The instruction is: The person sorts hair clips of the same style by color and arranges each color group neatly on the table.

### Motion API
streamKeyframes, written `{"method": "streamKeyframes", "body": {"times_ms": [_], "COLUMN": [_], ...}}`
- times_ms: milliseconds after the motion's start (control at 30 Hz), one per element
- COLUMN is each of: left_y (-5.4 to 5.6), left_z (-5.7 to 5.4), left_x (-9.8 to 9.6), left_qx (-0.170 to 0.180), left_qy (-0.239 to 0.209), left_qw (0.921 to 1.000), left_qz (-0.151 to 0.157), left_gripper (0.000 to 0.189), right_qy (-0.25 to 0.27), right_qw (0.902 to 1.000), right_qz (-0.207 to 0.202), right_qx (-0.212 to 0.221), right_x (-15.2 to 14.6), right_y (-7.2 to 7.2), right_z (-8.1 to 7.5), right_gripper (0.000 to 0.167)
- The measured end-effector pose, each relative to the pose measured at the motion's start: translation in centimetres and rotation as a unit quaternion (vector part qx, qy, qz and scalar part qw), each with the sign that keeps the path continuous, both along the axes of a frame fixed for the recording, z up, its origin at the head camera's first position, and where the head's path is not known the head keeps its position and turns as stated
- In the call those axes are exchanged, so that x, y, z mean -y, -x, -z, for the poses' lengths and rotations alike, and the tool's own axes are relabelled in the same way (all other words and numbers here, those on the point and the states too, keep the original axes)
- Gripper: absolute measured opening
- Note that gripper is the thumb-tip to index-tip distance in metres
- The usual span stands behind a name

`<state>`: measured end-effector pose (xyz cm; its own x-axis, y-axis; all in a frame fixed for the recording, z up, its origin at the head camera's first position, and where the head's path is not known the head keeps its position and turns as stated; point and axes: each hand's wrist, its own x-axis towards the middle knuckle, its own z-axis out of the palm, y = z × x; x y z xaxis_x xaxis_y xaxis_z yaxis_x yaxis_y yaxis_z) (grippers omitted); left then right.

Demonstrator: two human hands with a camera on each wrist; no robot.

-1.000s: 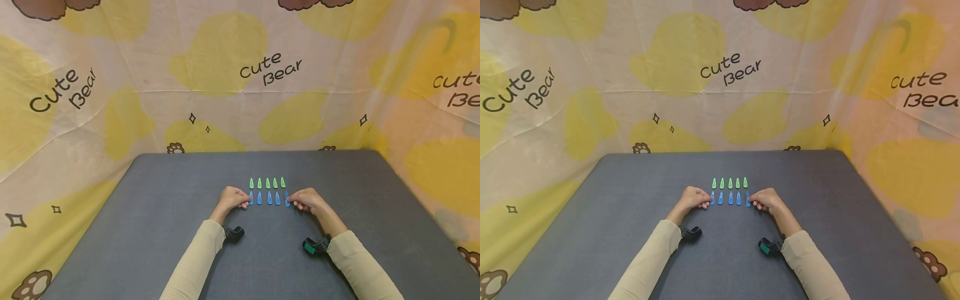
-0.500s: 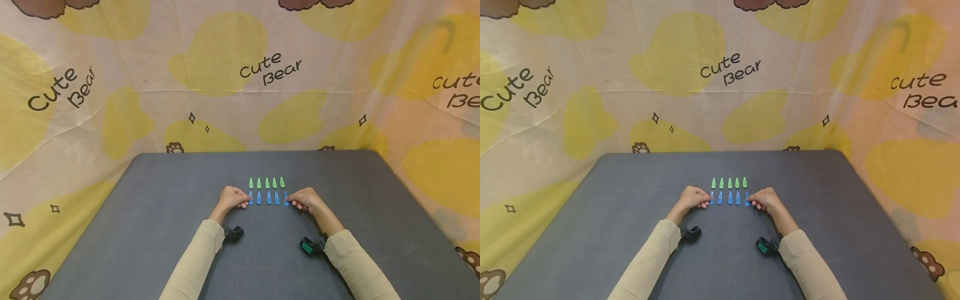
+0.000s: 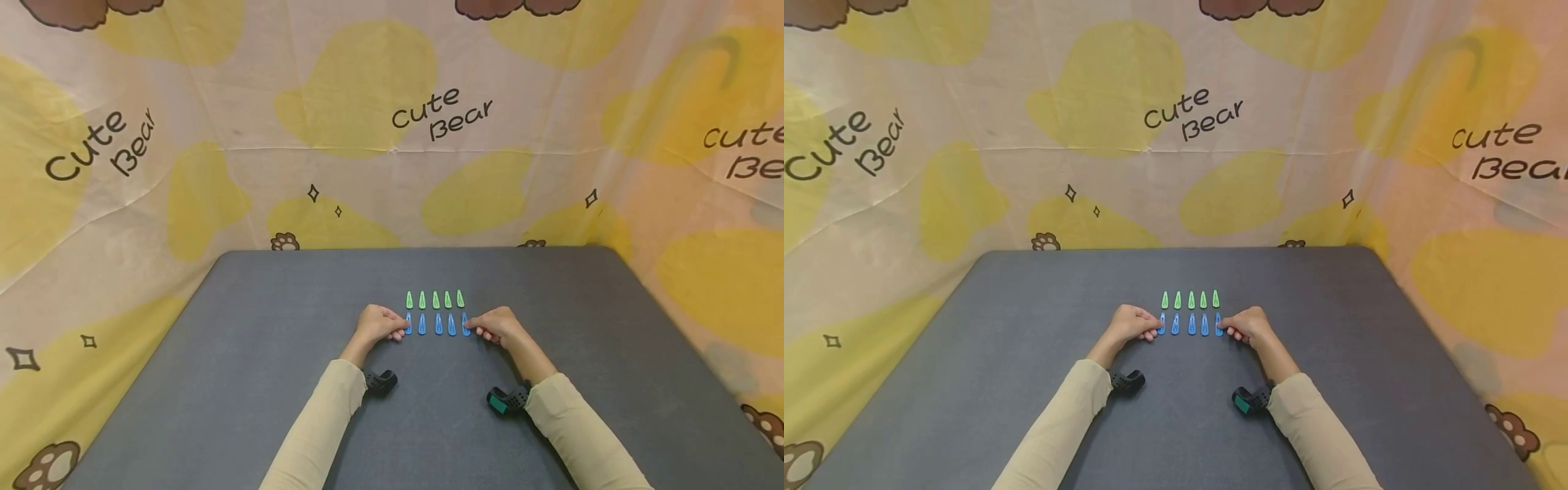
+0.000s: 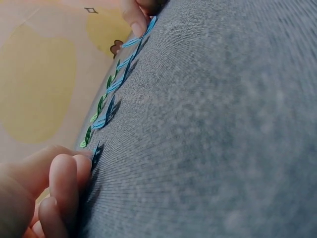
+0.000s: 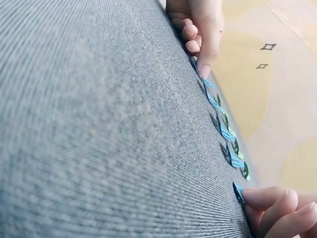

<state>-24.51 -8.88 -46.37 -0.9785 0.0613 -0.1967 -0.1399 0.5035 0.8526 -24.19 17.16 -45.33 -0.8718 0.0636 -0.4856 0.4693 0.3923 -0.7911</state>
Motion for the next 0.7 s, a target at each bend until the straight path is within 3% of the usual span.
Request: {"method": "streamKeyframes", "body": {"times_ms": [467,700], "left_y": [-0.09,-0.11], "left_z": [0.55,0.73], "left_x": [0.13,0.29], "left_qx": [0.018,0.013], "left_qy": [-0.038,-0.036], "left_qw": [0.9991,0.9993], "left_qz": [0.006,0.005], "left_gripper": [0.016,0.018], "right_qy": [-0.002,0.005], "right_qw": [1.0000,1.0000], "right_qz": [0.004,0.005], "right_qx": [0.002,0.002], "right_x": [-0.02,0.05], "right_y": [-0.43,-0.36], "right_z": [0.28,0.50], "right_gripper": [0.039,0.039]}}
